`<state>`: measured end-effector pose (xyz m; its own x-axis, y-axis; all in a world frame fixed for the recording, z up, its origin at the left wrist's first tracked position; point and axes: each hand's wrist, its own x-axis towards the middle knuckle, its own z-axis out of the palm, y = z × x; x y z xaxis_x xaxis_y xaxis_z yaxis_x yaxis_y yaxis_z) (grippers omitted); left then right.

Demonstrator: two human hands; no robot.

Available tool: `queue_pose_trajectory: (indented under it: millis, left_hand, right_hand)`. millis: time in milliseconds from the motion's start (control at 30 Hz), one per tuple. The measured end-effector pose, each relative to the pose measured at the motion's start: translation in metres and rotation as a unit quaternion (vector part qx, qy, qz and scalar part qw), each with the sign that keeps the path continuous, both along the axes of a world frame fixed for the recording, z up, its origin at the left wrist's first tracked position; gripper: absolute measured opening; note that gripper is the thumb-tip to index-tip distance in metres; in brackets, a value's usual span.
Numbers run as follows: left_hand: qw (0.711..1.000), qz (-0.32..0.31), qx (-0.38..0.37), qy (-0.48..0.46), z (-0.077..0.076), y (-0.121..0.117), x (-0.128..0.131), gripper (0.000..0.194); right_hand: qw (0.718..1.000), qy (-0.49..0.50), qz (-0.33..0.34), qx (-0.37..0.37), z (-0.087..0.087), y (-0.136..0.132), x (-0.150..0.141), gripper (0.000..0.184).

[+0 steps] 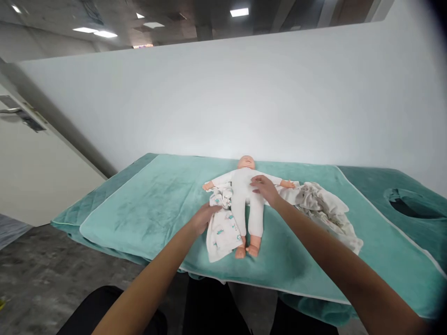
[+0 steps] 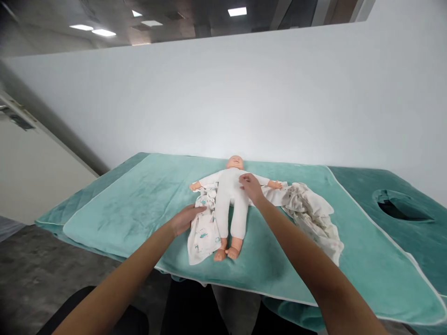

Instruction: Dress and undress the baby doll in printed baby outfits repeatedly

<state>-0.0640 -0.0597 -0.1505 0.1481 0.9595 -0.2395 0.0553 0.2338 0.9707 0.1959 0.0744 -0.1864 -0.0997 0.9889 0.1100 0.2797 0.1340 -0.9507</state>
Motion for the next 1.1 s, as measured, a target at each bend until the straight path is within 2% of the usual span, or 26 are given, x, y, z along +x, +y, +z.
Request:
queue_pose_trajectory:
  millis: [67,100,167,200,233,267,300,367,433,533,600,667,800,867,933,1033,1100]
  left_hand:
    - [0.997,-0.011,-0.02,0.071,-0.006,0.013,-0.009,0.045]
    - [0.991,0.017,0.01,0.131,-0.007,0.019,-0.011,0.043]
    - [0.958,0.107,0.134,0.232,-0.008,0.033,-0.008,0.044]
    - [0.938,0.138,0.193,0.251,-0.009,0.04,-0.003,0.047]
    - [0.928,0.149,0.234,0.248,-0.009,0.047,0.005,0.049]
    - [0.93,0.139,0.253,0.229,-0.01,0.054,0.015,0.05]
    - [0.943,0.115,0.242,0.199,-0.011,0.06,0.025,0.049]
    - [0.97,0.091,0.173,0.147,-0.015,0.074,0.046,0.048]
    - [0.986,0.088,0.1,0.099,-0.019,0.086,0.059,0.044]
    - [0.996,0.087,0.015,-0.011,-0.029,0.096,0.062,0.039]
    - [0.993,0.065,-0.044,-0.091,-0.038,0.097,0.057,0.044]
    - [0.986,0.038,-0.078,-0.144,-0.047,0.094,0.055,0.053]
    - [0.98,0.036,-0.069,-0.182,-0.055,0.09,0.066,0.069]
    - [0.978,0.036,-0.068,-0.195,-0.049,0.087,0.073,0.073]
    - [0.976,0.03,-0.071,-0.202,-0.034,0.083,0.076,0.073]
    - [0.975,0.036,-0.081,-0.202,-0.001,0.075,0.069,0.073]
    - [0.976,0.049,-0.078,-0.198,0.022,0.069,0.055,0.072]
  right_hand:
    - [0.999,-0.012,-0.049,0.004,-0.004,0.026,0.013,0.038]
    - [0.998,-0.019,-0.062,0.004,-0.003,0.039,0.019,0.042]
    - [0.996,-0.036,-0.081,-0.007,0.0,0.066,0.03,0.054]
    - [0.995,-0.044,-0.086,-0.017,0.002,0.079,0.035,0.061]
    - [0.994,-0.053,-0.087,-0.03,0.003,0.091,0.038,0.069]
    - [0.993,-0.067,-0.084,-0.046,0.004,0.103,0.041,0.075]
    - [0.991,-0.086,-0.076,-0.066,0.004,0.114,0.042,0.08]
    - [0.986,-0.12,-0.037,-0.109,0.004,0.133,0.04,0.082]
    - [0.979,-0.12,0.04,-0.161,0.004,0.149,0.035,0.076]
    - [0.955,-0.051,0.178,-0.232,0.003,0.165,0.027,0.059]
    - [0.934,-0.002,0.242,-0.264,0.002,0.17,0.024,0.05]
    - [0.924,0.039,0.263,-0.277,0.001,0.17,0.024,0.045]
    - [0.926,0.078,0.244,-0.276,0.001,0.156,0.029,0.045]
    - [0.927,0.072,0.24,-0.278,0.008,0.145,0.03,0.045]
    - [0.927,0.059,0.245,-0.28,0.021,0.134,0.031,0.045]
    - [0.927,0.025,0.247,-0.279,0.051,0.12,0.023,0.046]
    - [0.928,0.002,0.241,-0.285,0.075,0.114,0.008,0.044]
